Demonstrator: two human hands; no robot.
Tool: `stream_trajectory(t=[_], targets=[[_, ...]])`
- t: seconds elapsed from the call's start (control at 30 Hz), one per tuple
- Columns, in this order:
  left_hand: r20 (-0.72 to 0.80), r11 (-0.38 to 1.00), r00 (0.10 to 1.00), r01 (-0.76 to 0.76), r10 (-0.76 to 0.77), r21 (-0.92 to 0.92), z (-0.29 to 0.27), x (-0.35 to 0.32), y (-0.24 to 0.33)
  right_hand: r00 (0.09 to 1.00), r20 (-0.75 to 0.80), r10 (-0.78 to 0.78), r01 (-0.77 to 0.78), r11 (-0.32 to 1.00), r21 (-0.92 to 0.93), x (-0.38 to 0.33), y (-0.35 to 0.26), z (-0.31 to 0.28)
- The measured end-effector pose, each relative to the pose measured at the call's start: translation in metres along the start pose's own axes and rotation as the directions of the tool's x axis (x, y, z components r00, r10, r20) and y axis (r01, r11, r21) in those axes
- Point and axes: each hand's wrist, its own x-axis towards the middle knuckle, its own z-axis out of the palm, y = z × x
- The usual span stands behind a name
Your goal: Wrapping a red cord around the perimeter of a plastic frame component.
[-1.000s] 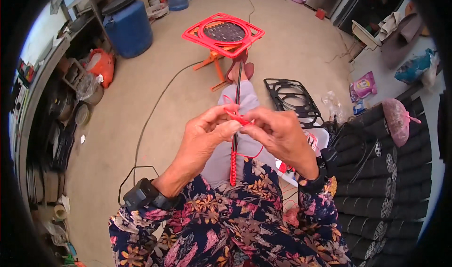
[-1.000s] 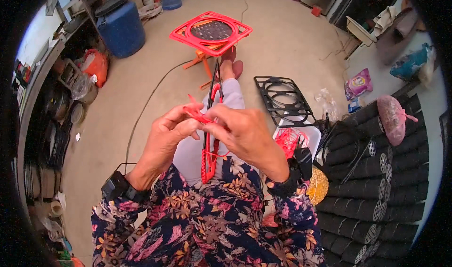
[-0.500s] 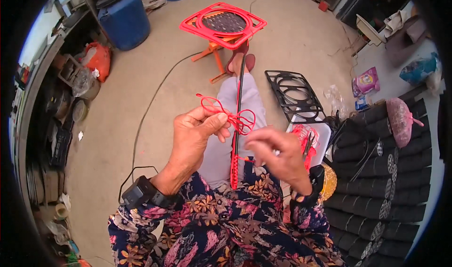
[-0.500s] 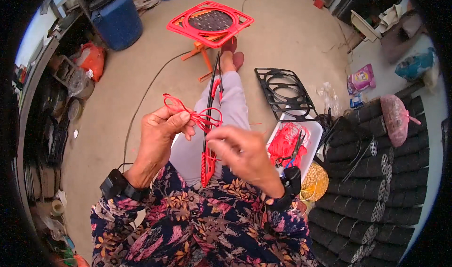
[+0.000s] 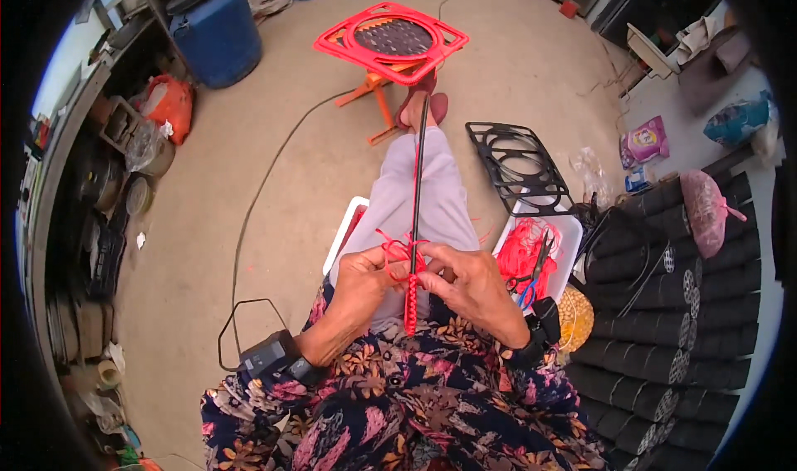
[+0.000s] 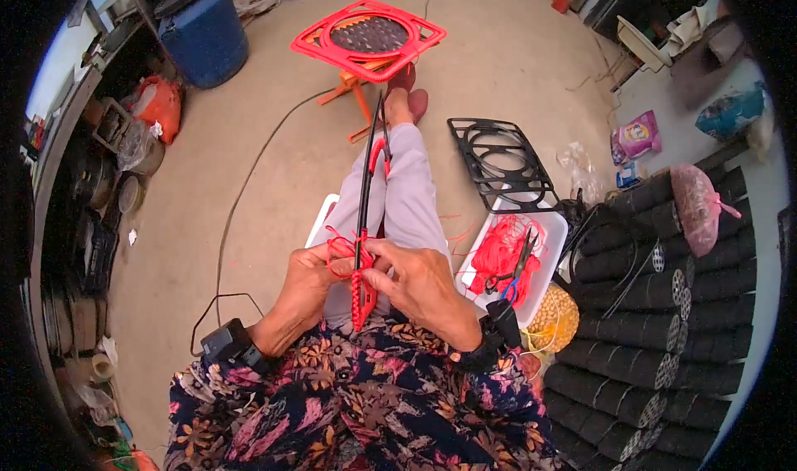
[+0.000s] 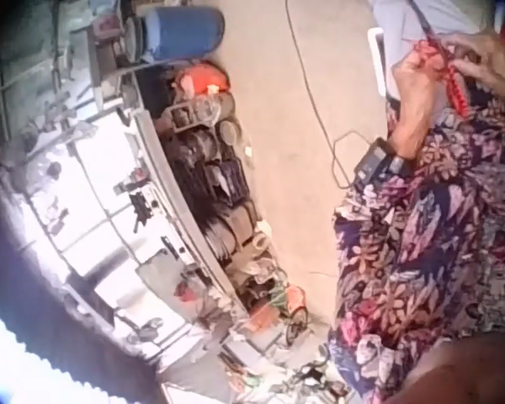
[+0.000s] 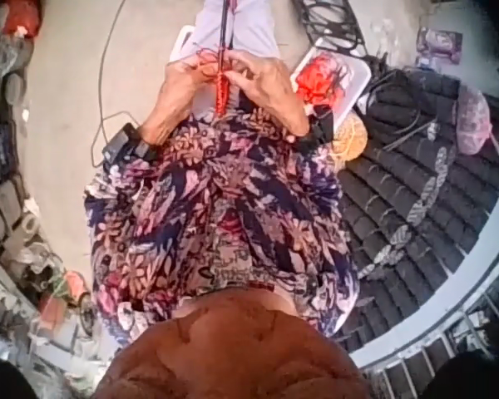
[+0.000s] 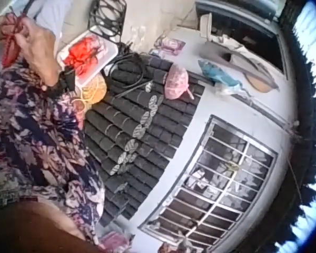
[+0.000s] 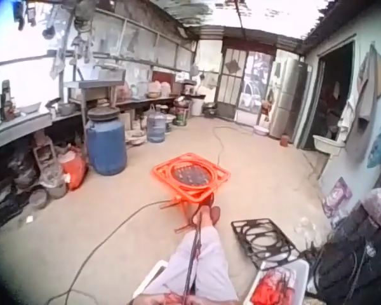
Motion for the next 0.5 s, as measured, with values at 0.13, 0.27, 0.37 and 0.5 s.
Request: stream_trajectory(t=[0.13, 0.27, 0.37, 0.5], targets=[[0.115, 0.983, 0.980, 0.169, -0.161, -0.070, -0.004, 0.002, -0.001, 0.999, -0.027, 0.024, -0.020, 0.990, 0.141, -0.008, 0.008, 0.007], [0.298, 0.908, 0.921, 0.332, -0.252, -0.258, -0.004, -0.003, 0.003, 0.996, -0.086, -0.005, 0.034, 0.941, 0.337, -0.008, 0.017, 0.009], [0.223, 0.944, 0.956, 0.241, -0.191, -0.227, -0.011, -0.003, -0.002, 0.950, -0.235, -0.207, 0.217, 0.976, 0.018, -0.010, 0.012, -0.004], [0.380, 0.929, 0.899, 0.310, -0.218, -0.201, -0.002, -0.012, 0.006, 0.953, -0.295, -0.063, 0.108, 0.985, 0.138, -0.022, -0.020, -0.041]])
